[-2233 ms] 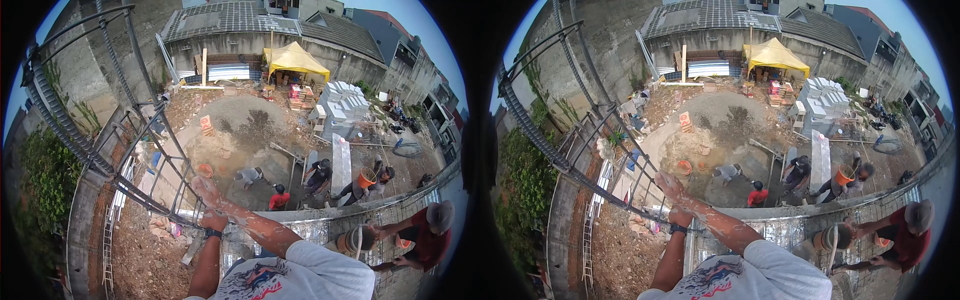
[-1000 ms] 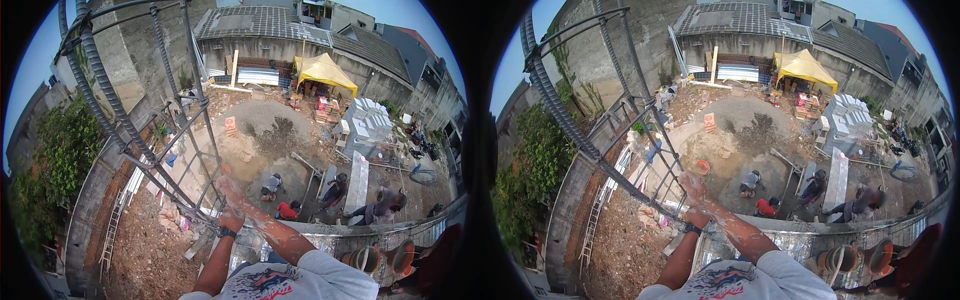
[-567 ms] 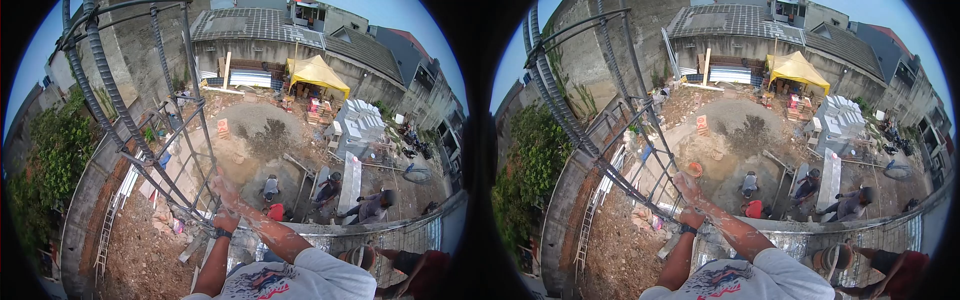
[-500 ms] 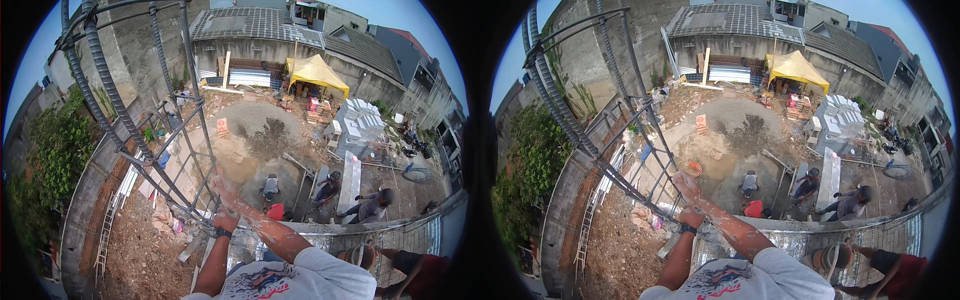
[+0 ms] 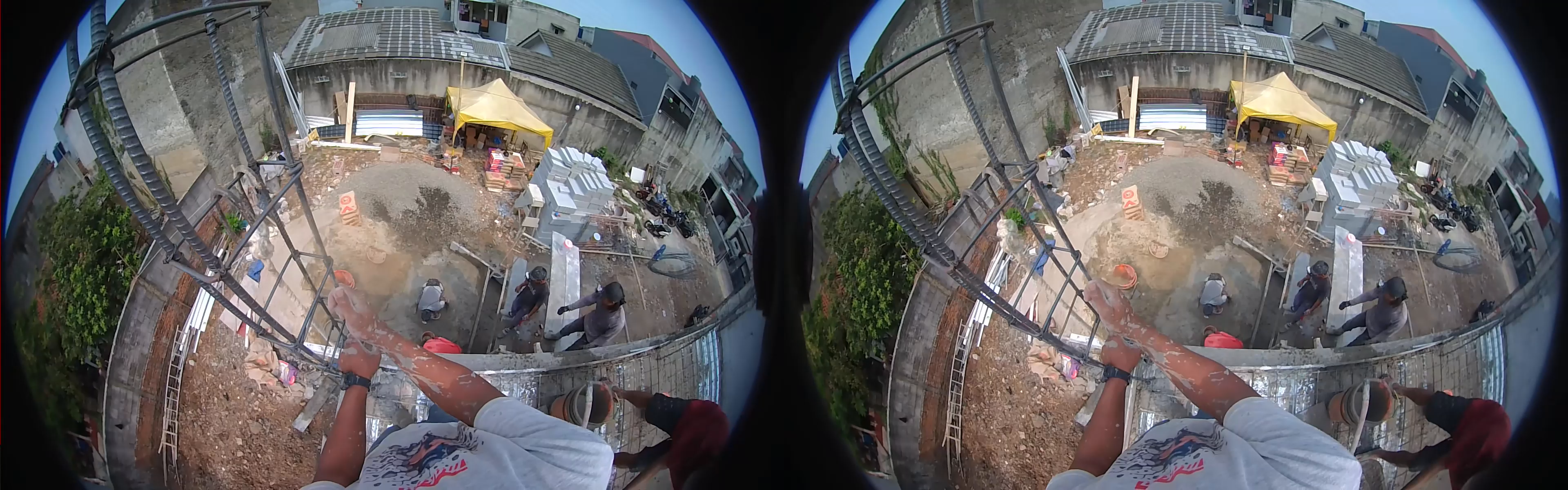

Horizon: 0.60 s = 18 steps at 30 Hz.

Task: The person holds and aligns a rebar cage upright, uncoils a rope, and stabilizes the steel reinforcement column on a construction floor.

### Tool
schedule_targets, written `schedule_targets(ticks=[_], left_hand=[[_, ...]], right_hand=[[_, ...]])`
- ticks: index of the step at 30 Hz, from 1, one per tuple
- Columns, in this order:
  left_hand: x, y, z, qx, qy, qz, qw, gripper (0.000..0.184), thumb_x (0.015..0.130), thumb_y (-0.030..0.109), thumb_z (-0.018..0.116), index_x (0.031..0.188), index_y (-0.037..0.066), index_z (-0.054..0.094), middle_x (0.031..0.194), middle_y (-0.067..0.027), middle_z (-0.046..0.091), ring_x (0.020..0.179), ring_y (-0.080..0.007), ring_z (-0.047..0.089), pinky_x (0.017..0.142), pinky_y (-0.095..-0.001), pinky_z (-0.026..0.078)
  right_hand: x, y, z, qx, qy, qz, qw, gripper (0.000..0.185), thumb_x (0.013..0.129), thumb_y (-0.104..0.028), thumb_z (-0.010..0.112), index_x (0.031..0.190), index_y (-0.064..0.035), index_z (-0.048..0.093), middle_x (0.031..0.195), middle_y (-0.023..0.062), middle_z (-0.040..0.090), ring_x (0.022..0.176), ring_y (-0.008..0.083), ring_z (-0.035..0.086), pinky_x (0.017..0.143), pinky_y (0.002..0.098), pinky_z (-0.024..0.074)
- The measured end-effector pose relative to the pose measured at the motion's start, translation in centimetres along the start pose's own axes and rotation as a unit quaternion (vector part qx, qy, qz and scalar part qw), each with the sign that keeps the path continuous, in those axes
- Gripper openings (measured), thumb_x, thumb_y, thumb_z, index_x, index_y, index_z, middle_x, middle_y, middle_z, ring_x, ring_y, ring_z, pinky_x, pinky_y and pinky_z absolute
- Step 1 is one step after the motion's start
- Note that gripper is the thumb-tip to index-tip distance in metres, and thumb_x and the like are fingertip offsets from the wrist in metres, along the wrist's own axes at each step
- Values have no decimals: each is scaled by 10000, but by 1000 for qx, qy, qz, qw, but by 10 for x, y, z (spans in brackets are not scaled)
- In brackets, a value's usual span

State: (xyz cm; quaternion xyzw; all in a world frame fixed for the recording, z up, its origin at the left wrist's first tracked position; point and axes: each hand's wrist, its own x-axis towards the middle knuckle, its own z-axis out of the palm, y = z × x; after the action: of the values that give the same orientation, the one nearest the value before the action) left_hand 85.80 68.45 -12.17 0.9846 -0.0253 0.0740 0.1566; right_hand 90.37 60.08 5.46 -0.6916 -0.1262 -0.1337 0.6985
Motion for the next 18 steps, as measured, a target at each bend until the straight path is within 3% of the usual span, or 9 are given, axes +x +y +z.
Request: schedule_targets(ticks=[3,5,14,18], left_hand=[[-1,-2,8,16,14,-3,1000,777,578,537,731,1079,-32,561,926,-209,627,781,-362,626,666,-469,504],[-3,-1,17,58,32,-20,998,764,580,524,730,1072,-37,564,937,-218,623,803,-366,621,687,-473,501],[3,12,-31,-70,-62,-15,995,579,578,418,746,951,-5,616,925,-208,628,809,-356,623,721,-451,502],[3,15,-38,-60,-49,-9,997,506,583,403,751,889,20,630,908,-191,637,799,-344,629,712,-435,508]], right_hand=[[0,-1,-1,9,-15,22,1000,424,985,-402,341,822,-43,497,715,32,469,690,154,442,697,297,386],[0,-2,-2,2,-13,26,1000,422,984,-399,347,820,-42,501,704,36,470,682,158,443,687,302,385],[1,-6,-2,-18,-2,10,1000,446,971,-430,355,806,-42,502,685,49,467,666,170,453,667,317,386],[0,-6,-3,-16,-9,14,1000,438,975,-420,349,816,-42,506,690,52,475,672,177,470,673,318,393]])
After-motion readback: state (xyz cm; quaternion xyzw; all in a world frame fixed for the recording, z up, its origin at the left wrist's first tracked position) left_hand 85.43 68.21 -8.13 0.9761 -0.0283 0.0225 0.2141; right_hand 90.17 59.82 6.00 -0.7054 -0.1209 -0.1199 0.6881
